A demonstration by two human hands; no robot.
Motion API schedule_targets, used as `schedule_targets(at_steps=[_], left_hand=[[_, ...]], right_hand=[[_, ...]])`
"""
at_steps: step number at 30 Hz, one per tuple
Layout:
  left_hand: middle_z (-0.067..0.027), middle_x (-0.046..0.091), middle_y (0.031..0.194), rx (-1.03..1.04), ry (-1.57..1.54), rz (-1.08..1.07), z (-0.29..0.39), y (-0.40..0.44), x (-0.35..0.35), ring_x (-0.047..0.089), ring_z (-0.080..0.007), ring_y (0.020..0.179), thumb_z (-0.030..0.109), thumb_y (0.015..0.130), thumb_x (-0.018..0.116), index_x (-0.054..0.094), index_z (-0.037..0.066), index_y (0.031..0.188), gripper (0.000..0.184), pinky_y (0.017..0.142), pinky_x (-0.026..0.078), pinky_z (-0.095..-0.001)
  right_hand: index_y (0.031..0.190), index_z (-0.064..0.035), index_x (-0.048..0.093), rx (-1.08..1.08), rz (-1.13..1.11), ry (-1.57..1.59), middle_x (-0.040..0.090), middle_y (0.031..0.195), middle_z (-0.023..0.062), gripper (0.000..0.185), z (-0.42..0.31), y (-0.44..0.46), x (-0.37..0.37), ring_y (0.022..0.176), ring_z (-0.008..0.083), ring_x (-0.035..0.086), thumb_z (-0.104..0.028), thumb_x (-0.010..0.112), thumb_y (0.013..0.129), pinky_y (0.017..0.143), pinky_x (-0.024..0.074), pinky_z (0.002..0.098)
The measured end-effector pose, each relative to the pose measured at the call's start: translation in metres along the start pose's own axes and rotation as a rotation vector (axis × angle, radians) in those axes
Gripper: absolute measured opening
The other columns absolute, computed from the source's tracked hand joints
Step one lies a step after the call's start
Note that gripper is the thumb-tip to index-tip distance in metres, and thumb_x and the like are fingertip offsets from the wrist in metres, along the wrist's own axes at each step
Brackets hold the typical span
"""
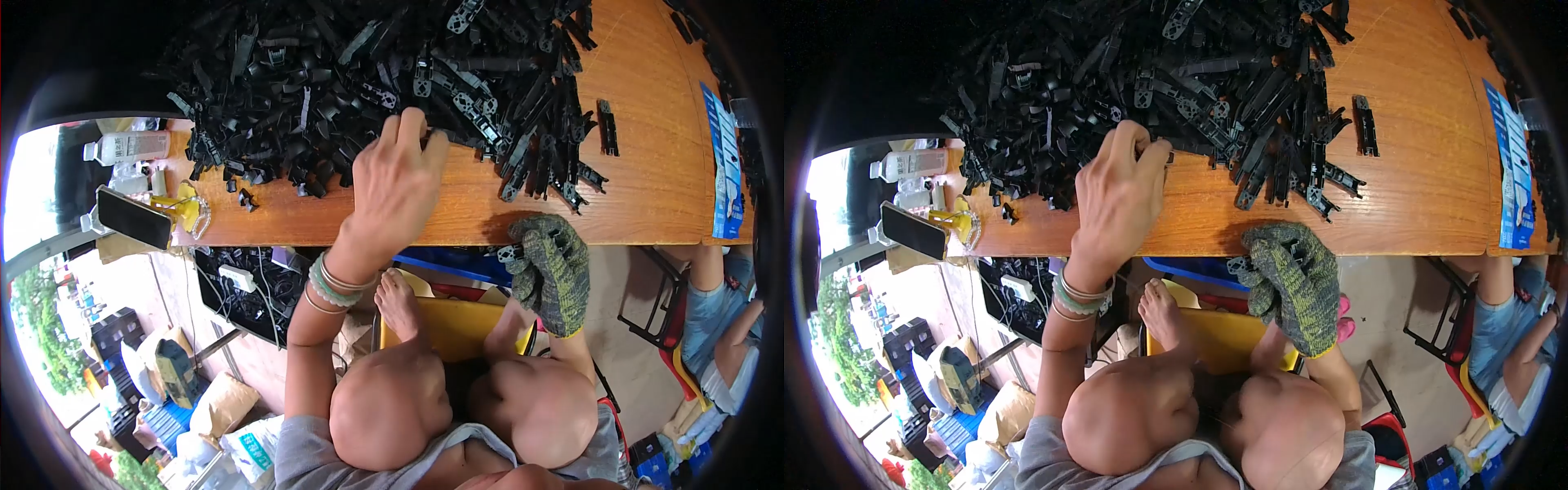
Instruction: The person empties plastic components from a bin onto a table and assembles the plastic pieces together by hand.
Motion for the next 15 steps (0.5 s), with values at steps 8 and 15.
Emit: schedule_targets(at_steps=[8,15], left_hand=[[-0.0073,0.052,0.084,0.029,0.089,-0.048,0.001,0.002,-0.002,0.055,-0.0181,0.072,-0.003,0.072,0.06,0.057,0.001,0.079,0.009,0.057,0.046,-0.0268],[0.001,0.053,0.066,-0.63,-1.186,-0.1,0.012,-0.039,0.024,0.047,-0.0025,0.057,-0.002,0.082,0.055,0.053,-0.003,0.085,0.004,0.048,0.04,-0.0162]], right_hand=[[0.099,0.0019,0.059,0.02,-0.017,0.096,0.062,0.069,0.0089,0.02,-0.001,-0.004,-0.001,0.046,0.0113,0.056,-0.013,0.06,0.086,0.037,0.0427,0.0215],[0.111,0.0019,0.055,-0.028,-0.087,0.014,0.063,0.078,0.0104,0.028,-0.006,-0.011,0.007,0.049,0.0097,0.054,-0.014,0.056,0.088,0.04,0.0409,0.0202]])
Point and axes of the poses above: each hand's wrist, its own y-axis towards the middle knuckle, its own x-axis out of the palm, z = x × y, the point moved 7 cm from there along y, towards the middle knuckle
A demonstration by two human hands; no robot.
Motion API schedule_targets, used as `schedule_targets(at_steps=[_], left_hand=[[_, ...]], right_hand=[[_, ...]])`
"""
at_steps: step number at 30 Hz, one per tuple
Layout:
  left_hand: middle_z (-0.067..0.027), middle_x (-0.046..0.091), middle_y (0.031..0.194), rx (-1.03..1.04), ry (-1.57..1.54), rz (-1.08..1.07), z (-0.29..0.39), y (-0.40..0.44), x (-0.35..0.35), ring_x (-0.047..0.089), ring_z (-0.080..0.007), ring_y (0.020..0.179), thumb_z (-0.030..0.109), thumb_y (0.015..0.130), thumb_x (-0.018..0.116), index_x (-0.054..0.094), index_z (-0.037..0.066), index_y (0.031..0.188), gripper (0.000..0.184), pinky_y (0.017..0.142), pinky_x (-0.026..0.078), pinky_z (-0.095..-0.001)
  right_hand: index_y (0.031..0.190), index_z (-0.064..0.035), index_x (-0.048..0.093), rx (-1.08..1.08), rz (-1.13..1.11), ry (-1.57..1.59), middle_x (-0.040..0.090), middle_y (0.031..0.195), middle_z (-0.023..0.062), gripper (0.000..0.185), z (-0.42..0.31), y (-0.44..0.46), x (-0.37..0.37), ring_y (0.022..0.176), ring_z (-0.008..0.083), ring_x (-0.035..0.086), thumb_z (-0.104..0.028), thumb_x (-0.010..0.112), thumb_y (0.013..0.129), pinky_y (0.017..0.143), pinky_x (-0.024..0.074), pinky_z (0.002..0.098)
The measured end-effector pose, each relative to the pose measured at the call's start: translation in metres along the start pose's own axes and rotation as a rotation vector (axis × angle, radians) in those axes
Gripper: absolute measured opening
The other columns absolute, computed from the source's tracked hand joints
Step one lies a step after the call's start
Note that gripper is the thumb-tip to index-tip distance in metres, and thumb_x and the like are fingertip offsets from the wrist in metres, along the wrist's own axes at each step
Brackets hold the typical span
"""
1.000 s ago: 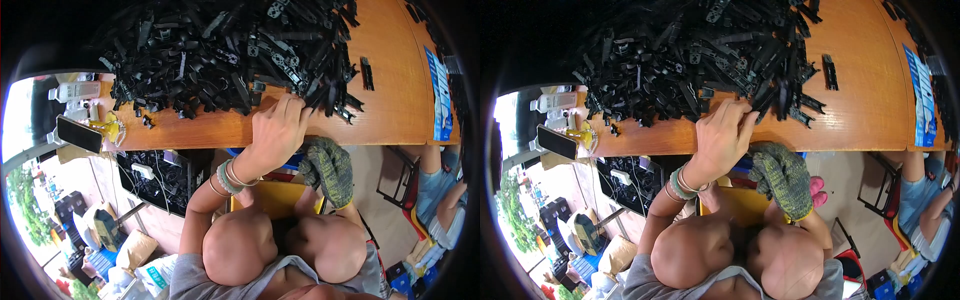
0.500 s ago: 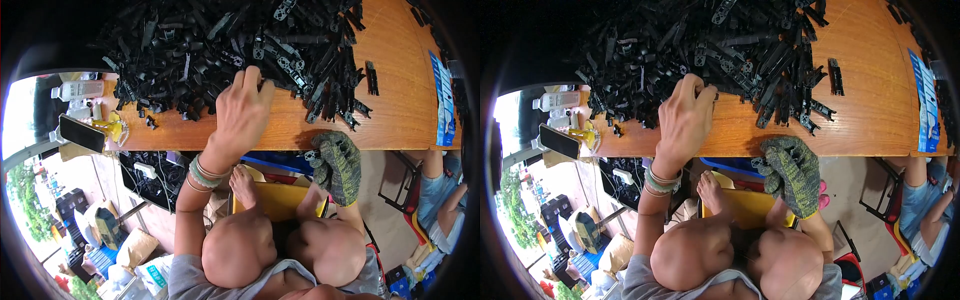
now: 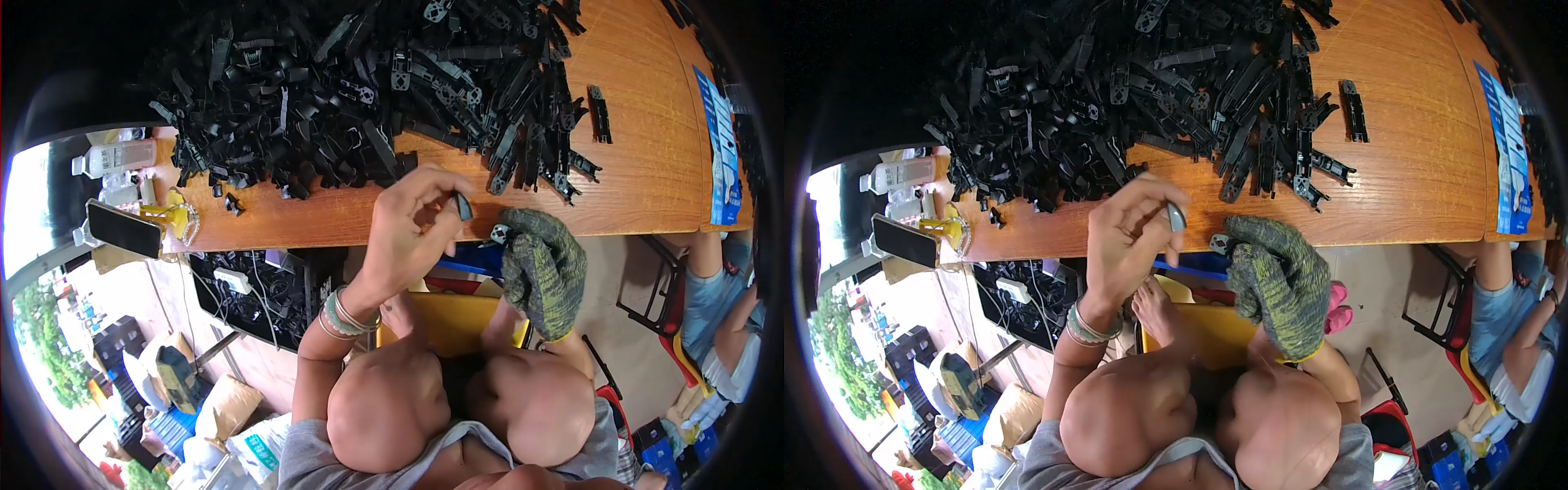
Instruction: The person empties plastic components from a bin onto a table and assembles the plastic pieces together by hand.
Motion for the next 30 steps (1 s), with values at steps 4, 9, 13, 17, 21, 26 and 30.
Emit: schedule_targets(at_steps=[4,9,13,17,21,26,30], left_hand=[[0.0031,0.046,0.057,-0.171,-0.098,-0.012,-0.014,-0.009,0.012,0.043,-0.0002,0.053,0.005,0.086,0.054,0.052,-0.004,0.083,0.01,0.046,0.035,-0.0167],[0.0054,0.039,0.054,-0.069,0.033,0.055,-0.015,-0.014,0.014,0.031,-0.0007,0.05,0.006,0.086,0.055,0.049,-0.001,0.076,0.013,0.043,0.026,-0.0202],[0.0052,0.039,0.055,-0.071,0.027,0.074,-0.02,-0.018,0.018,0.031,-0.0012,0.051,0.006,0.085,0.055,0.047,0.0,0.075,0.014,0.043,0.026,-0.021],[0.0003,0.049,0.059,-0.048,0.062,0.094,-0.018,-0.022,0.018,0.043,-0.0033,0.051,0.007,0.09,0.047,0.046,0.0,0.078,0.014,0.049,0.037,-0.0199],[-0.0033,0.037,0.051,0.014,0.103,0.156,-0.013,-0.022,0.018,0.036,-0.0121,0.045,0.009,0.089,0.049,0.046,0.0,0.072,0.02,0.044,0.031,-0.0281],[-0.0151,0.041,0.053,0.213,0.361,0.103,-0.007,-0.016,0.028,0.041,-0.0328,0.046,0.017,0.094,0.043,0.044,-0.001,0.066,0.033,0.046,0.035,-0.037],[-0.0181,0.045,0.056,0.195,0.271,0.153,-0.004,-0.023,0.029,0.045,-0.0365,0.049,0.018,0.095,0.042,0.045,-0.002,0.065,0.035,0.048,0.036,-0.0395]], right_hand=[[0.115,0.0007,0.054,-0.332,0.024,-0.399,0.061,0.076,0.0067,0.028,-0.016,-0.004,0.005,0.05,0.0069,0.049,-0.014,0.051,0.091,0.043,0.0381,0.0189],[0.114,-0.0007,0.055,-0.191,0.031,-0.14,0.057,0.071,0.003,0.026,-0.01,-0.005,0.012,0.05,0.0059,0.046,-0.014,0.048,0.093,0.045,0.0372,0.0189],[0.114,-0.0016,0.055,-0.149,0.093,-0.119,0.056,0.07,0.0031,0.026,-0.006,-0.004,0.011,0.049,0.0061,0.046,-0.016,0.048,0.093,0.044,0.0372,0.0193],[0.111,-0.0022,0.057,-0.126,0.107,-0.186,0.057,0.069,0.0039,0.025,-0.007,-0.006,0.013,0.048,0.0068,0.047,-0.016,0.05,0.092,0.043,0.0382,0.0217],[0.109,-0.0022,0.057,-0.209,0.086,-0.489,0.058,0.069,0.007,0.024,-0.007,-0.005,0.008,0.047,0.0092,0.05,-0.017,0.051,0.092,0.043,0.0399,0.0249],[0.108,-0.0011,0.057,-0.419,-0.056,-0.741,0.06,0.086,0.0134,0.029,0.001,-0.01,0.011,0.064,0.0222,0.057,-0.009,0.059,0.081,0.055,0.0458,0.035],[0.108,-0.0013,0.056,-0.765,-0.056,-1.031,0.058,0.097,0.0153,0.038,-0.016,-0.022,0.019,0.08,0.029,0.057,-0.005,0.063,0.071,0.065,0.0467,0.0396]])
Point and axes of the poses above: each hand's wrist, its own y-axis towards the middle knuckle, its own x-axis out of the palm, z = x × y, the point moved 7 cm from there along y, towards the middle knuckle
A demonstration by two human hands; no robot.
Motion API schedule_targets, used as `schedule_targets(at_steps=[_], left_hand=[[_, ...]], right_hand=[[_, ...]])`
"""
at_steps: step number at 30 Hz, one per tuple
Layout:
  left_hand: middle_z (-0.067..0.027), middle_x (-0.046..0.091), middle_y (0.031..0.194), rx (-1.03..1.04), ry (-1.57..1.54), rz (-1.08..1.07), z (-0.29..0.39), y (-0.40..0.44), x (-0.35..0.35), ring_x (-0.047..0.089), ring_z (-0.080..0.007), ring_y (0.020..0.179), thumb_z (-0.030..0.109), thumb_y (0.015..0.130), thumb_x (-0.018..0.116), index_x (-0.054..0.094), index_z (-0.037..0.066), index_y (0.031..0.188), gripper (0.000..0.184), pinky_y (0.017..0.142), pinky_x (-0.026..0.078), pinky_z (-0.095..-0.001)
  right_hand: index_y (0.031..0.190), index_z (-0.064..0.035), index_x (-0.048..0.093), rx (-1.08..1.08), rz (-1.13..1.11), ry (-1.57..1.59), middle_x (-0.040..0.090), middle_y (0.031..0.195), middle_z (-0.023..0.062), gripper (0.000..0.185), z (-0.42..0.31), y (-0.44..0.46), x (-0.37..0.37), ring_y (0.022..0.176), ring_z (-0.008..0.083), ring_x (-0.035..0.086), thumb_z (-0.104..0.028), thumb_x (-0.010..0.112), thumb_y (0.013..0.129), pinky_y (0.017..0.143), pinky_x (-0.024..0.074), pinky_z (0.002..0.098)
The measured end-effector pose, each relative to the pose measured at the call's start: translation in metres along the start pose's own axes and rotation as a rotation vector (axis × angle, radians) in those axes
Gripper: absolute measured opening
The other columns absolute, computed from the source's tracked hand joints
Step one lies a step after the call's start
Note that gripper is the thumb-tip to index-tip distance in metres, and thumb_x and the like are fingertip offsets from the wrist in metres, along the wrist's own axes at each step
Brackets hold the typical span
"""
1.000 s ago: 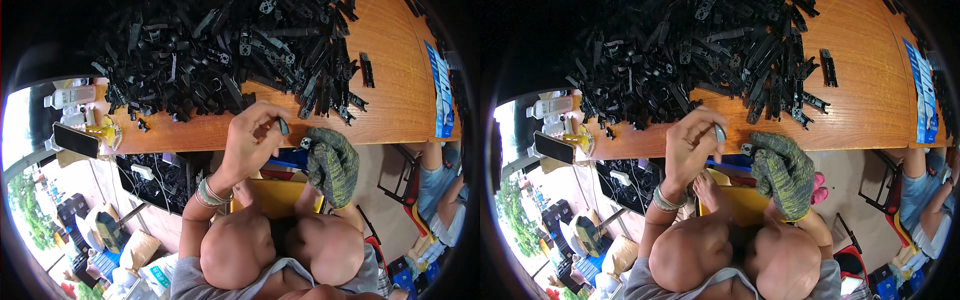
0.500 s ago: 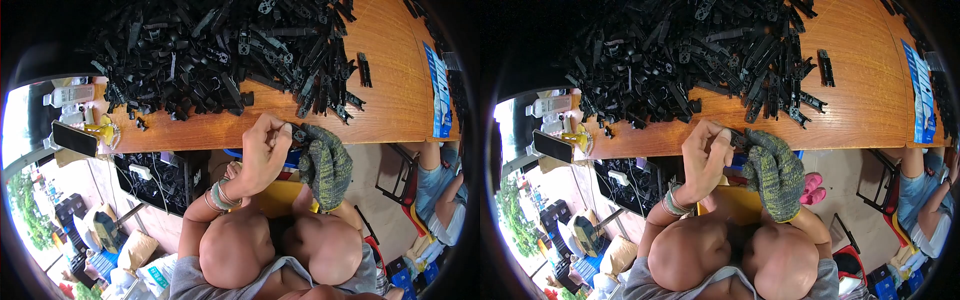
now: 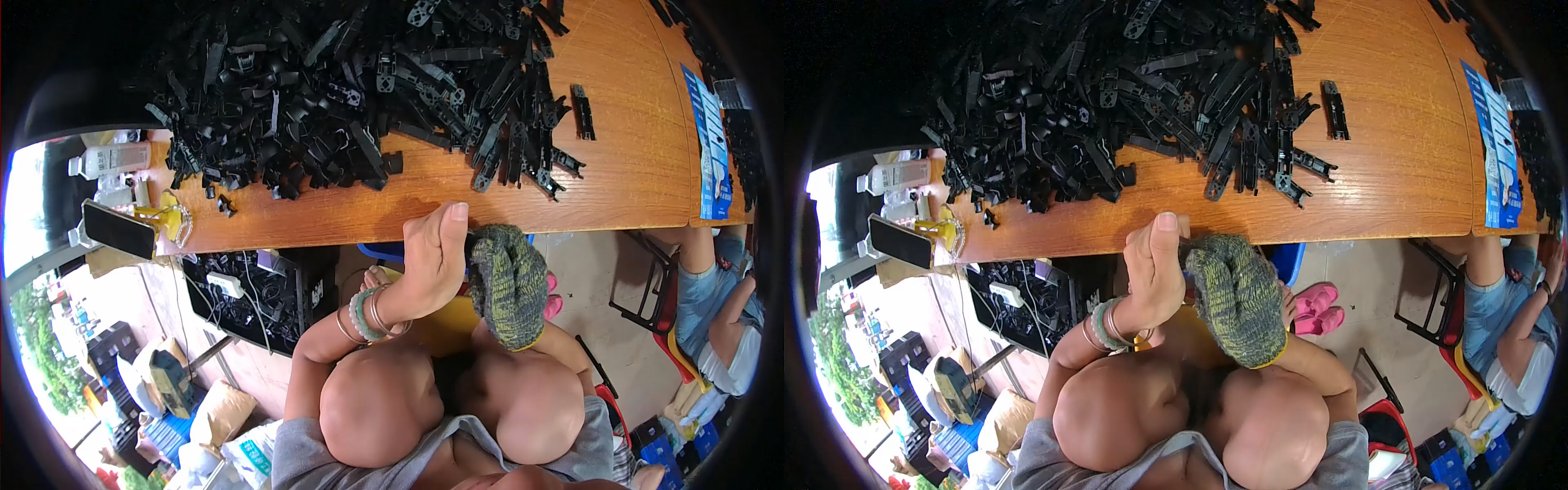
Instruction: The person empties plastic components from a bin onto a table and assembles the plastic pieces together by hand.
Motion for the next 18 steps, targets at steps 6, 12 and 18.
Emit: schedule_targets(at_steps=[6,12,18], left_hand=[[-0.0114,0.049,0.057,0.085,0.34,-0.092,-0.003,0.024,0.001,0.048,-0.0196,0.05,0.021,0.086,0.06,0.054,-0.002,0.073,0.027,0.049,0.039,-0.0291],[-0.0079,0.052,0.06,0.352,0.651,-0.034,0.008,0.034,0.012,0.049,-0.0225,0.046,0.02,0.073,0.073,0.056,0.003,0.076,0.024,0.044,0.04,-0.0318],[-0.0049,0.048,0.058,0.17,0.437,-0.157,-0.001,0.006,-0.016,0.049,-0.0163,0.046,0.016,0.069,0.076,0.058,0.005,0.075,0.022,0.042,0.039,-0.0283]], right_hand=[[0.108,-0.0022,0.057,0.367,-0.228,0.264,0.06,0.097,0.0148,0.041,0.009,0.008,-0.004,0.08,0.0298,0.06,-0.009,0.07,0.069,0.068,0.0485,0.038],[0.11,-0.0059,0.058,0.38,-0.352,0.106,0.064,0.08,0.0097,0.035,0.014,0.006,0.003,0.067,0.0212,0.062,-0.02,0.068,0.079,0.06,0.0499,0.0319],[0.108,0.0015,0.058,0.898,-0.028,0.923,0.06,0.068,0.0066,0.029,0.028,-0.003,0.01,0.045,0.009,0.051,-0.018,0.056,0.088,0.039,0.0387,0.02]])
Point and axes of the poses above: each hand's wrist, its own y-axis towards the middle knuckle, its own x-axis out of the palm, z = x × y, the point moved 7 cm from there along y, towards the middle knuckle
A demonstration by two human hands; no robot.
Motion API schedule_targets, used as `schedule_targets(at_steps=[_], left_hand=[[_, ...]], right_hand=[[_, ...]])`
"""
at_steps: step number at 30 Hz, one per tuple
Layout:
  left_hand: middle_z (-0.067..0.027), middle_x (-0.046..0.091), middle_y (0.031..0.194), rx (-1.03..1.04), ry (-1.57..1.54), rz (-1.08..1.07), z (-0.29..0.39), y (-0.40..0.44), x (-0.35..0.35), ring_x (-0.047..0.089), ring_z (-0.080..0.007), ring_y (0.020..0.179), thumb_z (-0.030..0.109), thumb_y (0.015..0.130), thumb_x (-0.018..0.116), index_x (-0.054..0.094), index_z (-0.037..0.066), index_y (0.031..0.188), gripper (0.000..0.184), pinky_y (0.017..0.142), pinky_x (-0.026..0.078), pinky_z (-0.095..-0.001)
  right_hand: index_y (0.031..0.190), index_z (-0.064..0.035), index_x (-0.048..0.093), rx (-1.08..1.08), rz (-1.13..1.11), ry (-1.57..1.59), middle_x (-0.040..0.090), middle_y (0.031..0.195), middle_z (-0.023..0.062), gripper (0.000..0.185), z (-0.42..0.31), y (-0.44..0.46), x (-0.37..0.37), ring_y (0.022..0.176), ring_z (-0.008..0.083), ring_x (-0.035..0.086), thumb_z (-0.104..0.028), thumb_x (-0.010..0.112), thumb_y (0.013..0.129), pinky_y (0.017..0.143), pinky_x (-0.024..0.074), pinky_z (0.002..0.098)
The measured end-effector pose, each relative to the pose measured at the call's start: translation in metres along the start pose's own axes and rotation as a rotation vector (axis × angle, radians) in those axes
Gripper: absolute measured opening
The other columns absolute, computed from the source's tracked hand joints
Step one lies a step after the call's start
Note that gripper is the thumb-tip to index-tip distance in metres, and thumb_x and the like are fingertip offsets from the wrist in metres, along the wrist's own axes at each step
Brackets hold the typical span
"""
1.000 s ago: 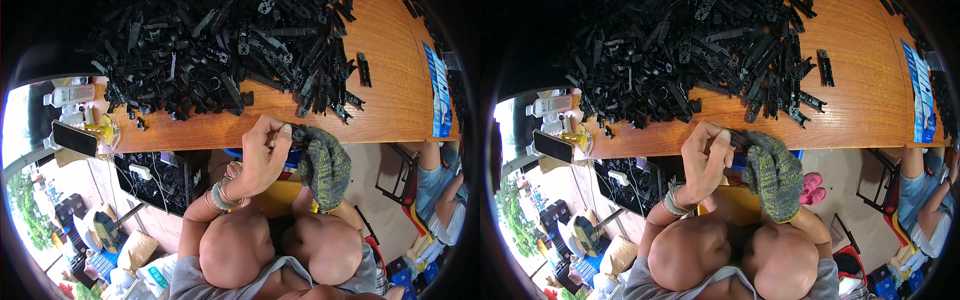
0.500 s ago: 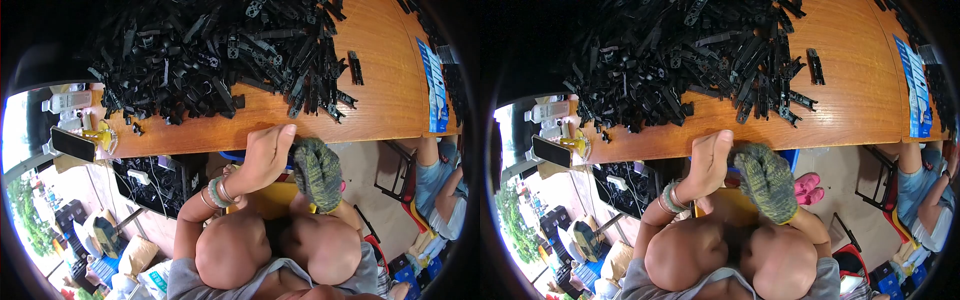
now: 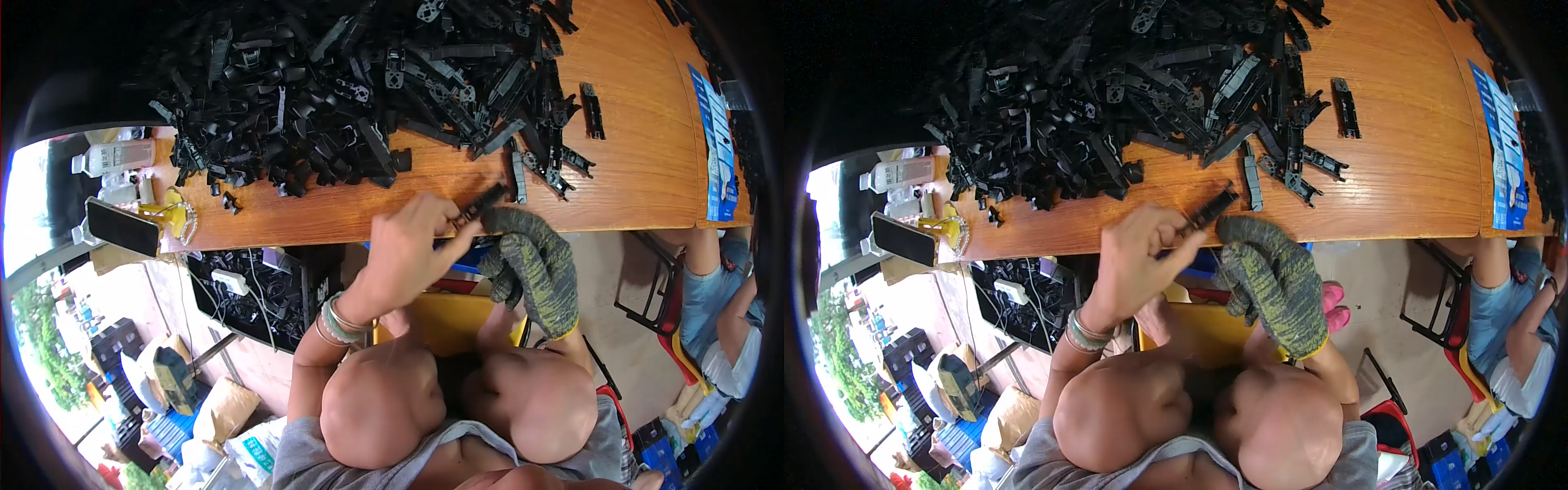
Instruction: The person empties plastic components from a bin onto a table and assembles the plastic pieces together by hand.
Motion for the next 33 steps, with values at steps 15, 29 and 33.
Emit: schedule_targets(at_steps=[15,29,33], left_hand=[[-0.0079,0.048,0.078,0.173,0.466,0.147,-0.009,0.023,-0.023,0.055,-0.0229,0.063,0.007,0.078,0.061,0.054,0.002,0.074,0.009,0.051,0.045,-0.033],[-0.0104,0.062,0.078,0.148,-0.362,-0.108,0.017,0.014,-0.021,0.064,-0.0153,0.063,-0.008,0.076,0.061,0.062,-0.003,0.084,0.01,0.055,0.051,-0.0222],[-0.011,0.062,0.08,0.191,-0.32,-0.114,0.02,0.016,-0.021,0.062,-0.0153,0.062,-0.008,0.075,0.06,0.062,-0.004,0.084,0.01,0.055,0.05,-0.0226]], right_hand=[[0.109,0.0016,0.057,-0.049,-0.043,0.075,0.065,0.078,0.0121,0.027,-0.003,0.007,-0.001,0.053,0.0124,0.059,-0.013,0.058,0.086,0.041,0.0452,0.0214],[0.106,0.0001,0.06,-0.334,0.019,-0.062,0.061,0.072,0.0033,0.021,-0.014,0.001,-0.001,0.049,0.0043,0.045,-0.011,0.053,0.09,0.041,0.0341,0.0186],[0.106,0.0001,0.06,-0.59,0.084,-0.41,0.061,0.074,0.0034,0.021,-0.019,-0.006,0.002,0.049,0.0045,0.045,-0.012,0.053,0.09,0.042,0.0346,0.0188]])
Point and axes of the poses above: each hand's wrist, its own y-axis towards the middle knuckle, its own x-axis out of the palm, z = x × y, the point moved 7 cm from there along y, towards the middle knuckle
